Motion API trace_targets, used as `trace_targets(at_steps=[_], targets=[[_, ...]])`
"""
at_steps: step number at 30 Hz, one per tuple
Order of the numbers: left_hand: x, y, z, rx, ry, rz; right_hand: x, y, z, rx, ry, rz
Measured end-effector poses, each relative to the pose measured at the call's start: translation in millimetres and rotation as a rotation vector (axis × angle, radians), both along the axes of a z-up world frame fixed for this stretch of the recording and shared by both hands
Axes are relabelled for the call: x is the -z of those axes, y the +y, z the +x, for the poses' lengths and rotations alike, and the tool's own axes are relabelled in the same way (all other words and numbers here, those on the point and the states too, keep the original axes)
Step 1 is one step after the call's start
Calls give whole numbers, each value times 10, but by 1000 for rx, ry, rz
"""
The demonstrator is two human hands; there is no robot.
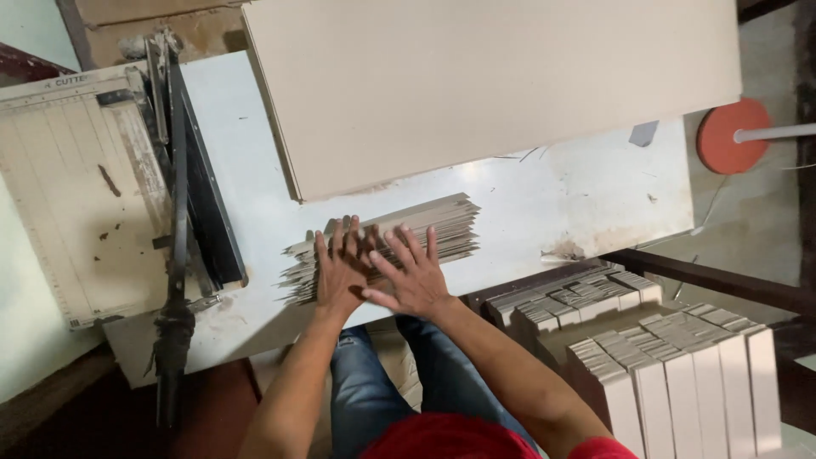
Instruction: The person uses a manual paper cutter to trim large sheets of white paper into smaller rectangular pieces. They align the paper against the guide, pull down the lever to cut, and then stack the cut pieces on the table.
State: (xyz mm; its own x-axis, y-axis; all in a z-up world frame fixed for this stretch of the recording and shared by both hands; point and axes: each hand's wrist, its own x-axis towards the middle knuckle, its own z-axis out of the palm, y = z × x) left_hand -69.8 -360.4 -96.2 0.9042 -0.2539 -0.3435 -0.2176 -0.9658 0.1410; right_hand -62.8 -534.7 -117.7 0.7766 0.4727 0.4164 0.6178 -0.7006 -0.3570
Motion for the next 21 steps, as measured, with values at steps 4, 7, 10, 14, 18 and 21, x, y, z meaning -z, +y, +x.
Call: trace_targets(at_steps=[4,7,10,14,18,21], targets=[[102,-3,-35,12,-34,-28,195,-133,61,-18,476,-436],[17,-17,-38,-3,77,-8,251,-195,-12,22,328,-367],[48,-31,21,37,5,79,280,-303,170,31,256,-334],[179,-177,131,53,59,73,236,-364,320,18,459,-429],[377,-158,134,77,-110,43,126,-563,239,88,634,-428],[96,-154,241,-6,-23,-90,161,-904,65,565,402,93]])
